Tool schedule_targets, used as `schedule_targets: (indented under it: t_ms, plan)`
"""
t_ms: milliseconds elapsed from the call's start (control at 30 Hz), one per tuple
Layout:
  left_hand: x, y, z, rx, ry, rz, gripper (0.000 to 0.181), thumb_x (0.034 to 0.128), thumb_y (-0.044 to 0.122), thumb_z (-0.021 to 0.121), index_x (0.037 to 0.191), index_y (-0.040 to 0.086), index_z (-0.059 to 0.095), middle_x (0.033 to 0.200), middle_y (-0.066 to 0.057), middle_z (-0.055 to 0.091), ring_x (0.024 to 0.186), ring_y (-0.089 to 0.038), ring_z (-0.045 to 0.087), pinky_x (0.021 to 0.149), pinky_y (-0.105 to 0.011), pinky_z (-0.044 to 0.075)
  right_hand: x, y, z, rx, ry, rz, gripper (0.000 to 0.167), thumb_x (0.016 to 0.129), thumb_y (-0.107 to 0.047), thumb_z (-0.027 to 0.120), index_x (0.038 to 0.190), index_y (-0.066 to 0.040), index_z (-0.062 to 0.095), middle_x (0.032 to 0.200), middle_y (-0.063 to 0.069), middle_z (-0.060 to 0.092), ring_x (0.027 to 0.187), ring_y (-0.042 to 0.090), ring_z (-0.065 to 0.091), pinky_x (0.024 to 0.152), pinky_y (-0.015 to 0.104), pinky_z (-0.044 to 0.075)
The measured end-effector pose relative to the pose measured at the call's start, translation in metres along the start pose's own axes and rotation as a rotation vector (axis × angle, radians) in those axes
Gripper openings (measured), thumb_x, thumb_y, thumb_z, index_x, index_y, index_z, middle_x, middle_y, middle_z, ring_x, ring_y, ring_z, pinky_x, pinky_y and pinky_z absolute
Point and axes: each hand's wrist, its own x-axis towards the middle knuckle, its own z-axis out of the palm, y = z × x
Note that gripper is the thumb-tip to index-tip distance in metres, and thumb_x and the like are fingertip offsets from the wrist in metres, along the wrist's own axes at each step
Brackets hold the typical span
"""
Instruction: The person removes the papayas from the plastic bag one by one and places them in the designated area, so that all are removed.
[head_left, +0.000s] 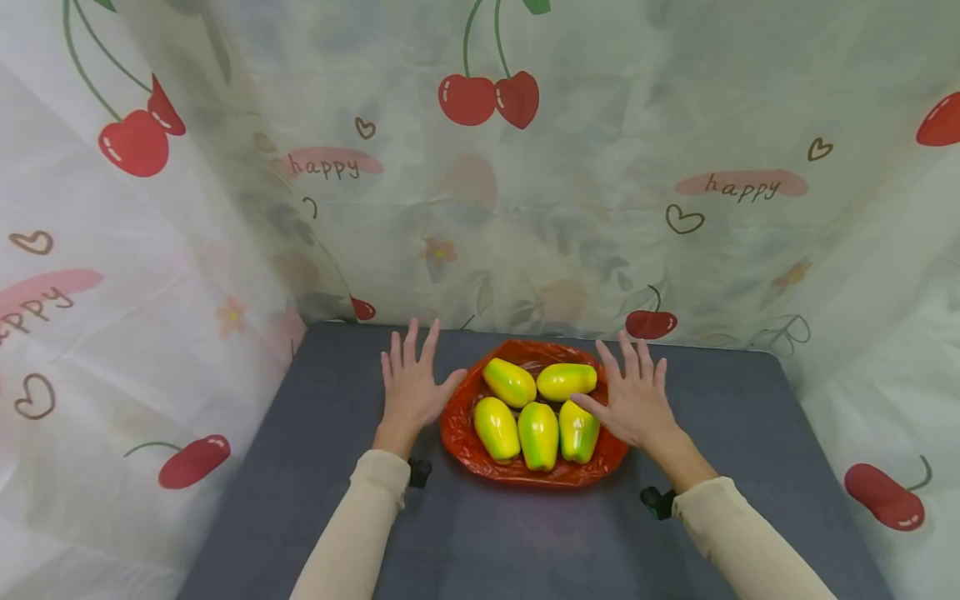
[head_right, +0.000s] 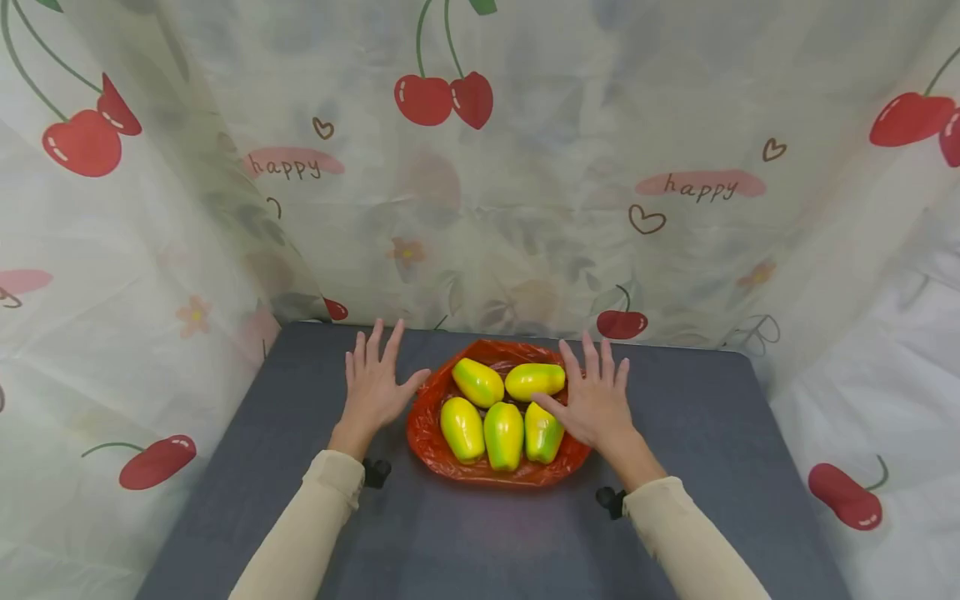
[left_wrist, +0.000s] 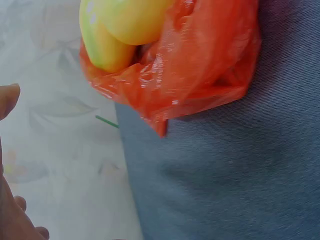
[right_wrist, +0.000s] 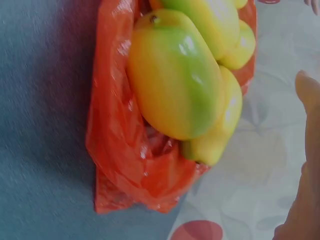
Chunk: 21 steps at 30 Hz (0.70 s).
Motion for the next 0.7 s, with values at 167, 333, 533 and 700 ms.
schedule_targets:
  t_ms: [167,333,533,700]
  plan:
    - [-0.007,-0.009,0.007,-0.043,-0.023,-0.032,0.092,0.0931,0.07,0.054,0.163,0.042,0.001,0.174,-0.006,-0.002,0.16,-0.043,0.003,0.126,-0.069,0.006,-0.008,-0.004,0.009,0.064,-0.018,-0.013,0.1,0.09,-0.068,0.061,0.165,-0.02,0.014,0.171,0.021,0.001,0.155,0.052,0.003,0.119,0.078,0.012]
    - [-0.012,-0.016,0.015,-0.117,-0.033,-0.045,0.093,0.0928,0.067,0.058,0.162,0.045,0.0,0.174,-0.005,0.001,0.159,-0.04,0.014,0.126,-0.068,0.011,-0.014,-0.007,0.015,0.129,-0.044,-0.004,0.103,0.089,-0.066,0.065,0.165,-0.019,0.013,0.17,0.022,0.0,0.155,0.052,0.003,0.118,0.076,0.021]
    - [-0.02,-0.025,0.022,-0.275,-0.042,-0.079,0.092,0.0913,0.064,0.063,0.162,0.045,0.007,0.173,-0.001,0.008,0.158,-0.037,0.021,0.122,-0.071,0.021,-0.023,-0.012,0.021,0.253,-0.062,0.028,0.102,0.089,-0.058,0.07,0.164,-0.017,0.015,0.17,0.023,0.0,0.152,0.053,0.007,0.109,0.076,0.035]
    - [-0.024,-0.035,0.029,-0.424,-0.091,-0.124,0.093,0.0901,0.061,0.067,0.162,0.044,0.011,0.173,-0.002,0.011,0.158,-0.035,0.019,0.122,-0.07,0.023,-0.026,-0.016,0.027,0.301,-0.023,0.028,0.096,0.088,-0.051,0.075,0.16,-0.01,0.026,0.166,0.025,0.011,0.142,0.049,0.02,0.104,0.069,0.043]
